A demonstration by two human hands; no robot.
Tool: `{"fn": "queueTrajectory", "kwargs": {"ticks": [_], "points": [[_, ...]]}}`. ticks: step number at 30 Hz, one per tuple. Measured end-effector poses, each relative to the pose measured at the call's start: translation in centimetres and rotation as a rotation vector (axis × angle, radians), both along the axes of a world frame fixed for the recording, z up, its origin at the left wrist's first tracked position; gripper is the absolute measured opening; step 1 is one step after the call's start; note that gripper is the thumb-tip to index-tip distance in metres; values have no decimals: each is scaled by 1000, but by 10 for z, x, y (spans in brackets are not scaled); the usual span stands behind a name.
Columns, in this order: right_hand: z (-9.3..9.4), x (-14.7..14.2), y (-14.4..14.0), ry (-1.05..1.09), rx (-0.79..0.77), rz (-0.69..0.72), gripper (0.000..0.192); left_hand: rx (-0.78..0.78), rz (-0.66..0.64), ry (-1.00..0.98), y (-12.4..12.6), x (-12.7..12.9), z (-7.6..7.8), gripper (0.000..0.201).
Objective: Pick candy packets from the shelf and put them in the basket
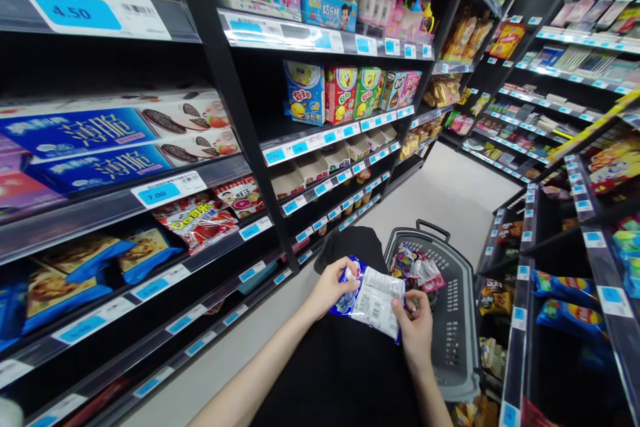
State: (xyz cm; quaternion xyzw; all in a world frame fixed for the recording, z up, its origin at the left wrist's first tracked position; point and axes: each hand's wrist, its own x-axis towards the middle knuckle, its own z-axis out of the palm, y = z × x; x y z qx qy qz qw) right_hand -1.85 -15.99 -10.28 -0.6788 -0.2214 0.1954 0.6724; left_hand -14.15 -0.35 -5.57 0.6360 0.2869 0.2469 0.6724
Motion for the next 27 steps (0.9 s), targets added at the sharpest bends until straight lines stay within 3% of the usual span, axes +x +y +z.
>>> {"fn": "queueTrajectory", "kwargs": {"ticks": [8, 19, 27], "points": [[-10, 12, -2, 113, 30, 82, 31, -234, -96, -52, 3, -2, -7, 4], [-6, 16, -12, 216, 32, 155, 27, -383, -237, -99, 10, -10, -12, 31], [-10, 16, -11, 237, 37, 135, 26, -336, -165, -91, 11, -6, -17, 42]]}}
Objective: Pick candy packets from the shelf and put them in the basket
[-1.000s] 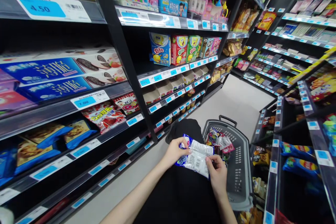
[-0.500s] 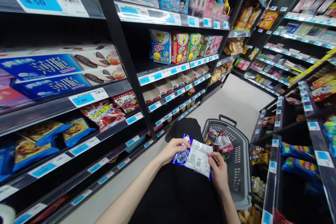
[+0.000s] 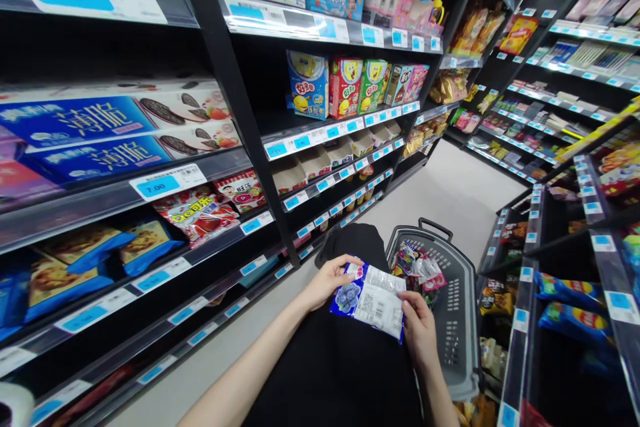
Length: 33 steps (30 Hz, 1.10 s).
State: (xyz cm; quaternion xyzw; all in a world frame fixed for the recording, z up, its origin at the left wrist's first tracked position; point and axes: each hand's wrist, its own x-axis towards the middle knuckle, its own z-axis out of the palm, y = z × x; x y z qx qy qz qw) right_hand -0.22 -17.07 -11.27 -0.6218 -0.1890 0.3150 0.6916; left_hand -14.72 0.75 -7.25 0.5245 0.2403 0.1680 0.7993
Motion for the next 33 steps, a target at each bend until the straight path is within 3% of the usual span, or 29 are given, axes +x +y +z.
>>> {"fn": "queueTrajectory", "kwargs": {"ticks": [5, 13, 17, 21, 25, 27, 30, 33], "points": [[-3, 2, 1, -2, 1, -22, 22, 88, 45, 53, 4, 0, -4, 29], [1, 0, -6, 37, 22, 58, 14, 99, 32, 78, 8, -6, -9, 33], [0, 2, -7, -40, -38, 17, 18, 82, -46, 44, 7, -8, -5, 40], [0, 2, -9, -172, -106, -93, 26, 189, -52, 85, 5, -7, 7, 36], [14, -4, -14, -360, -153, -232, 28, 384, 17, 164, 0, -7, 23, 20], [28, -8, -16, -466, -179, -270, 32, 488, 68, 184, -3, -8, 31, 21], [44, -11, -16, -561, -225, -221, 38, 586, 131, 210, -6, -8, 36, 41], [45, -8, -15, -531, -247, -89, 41, 585, 134, 264, -5, -5, 30, 43]]}}
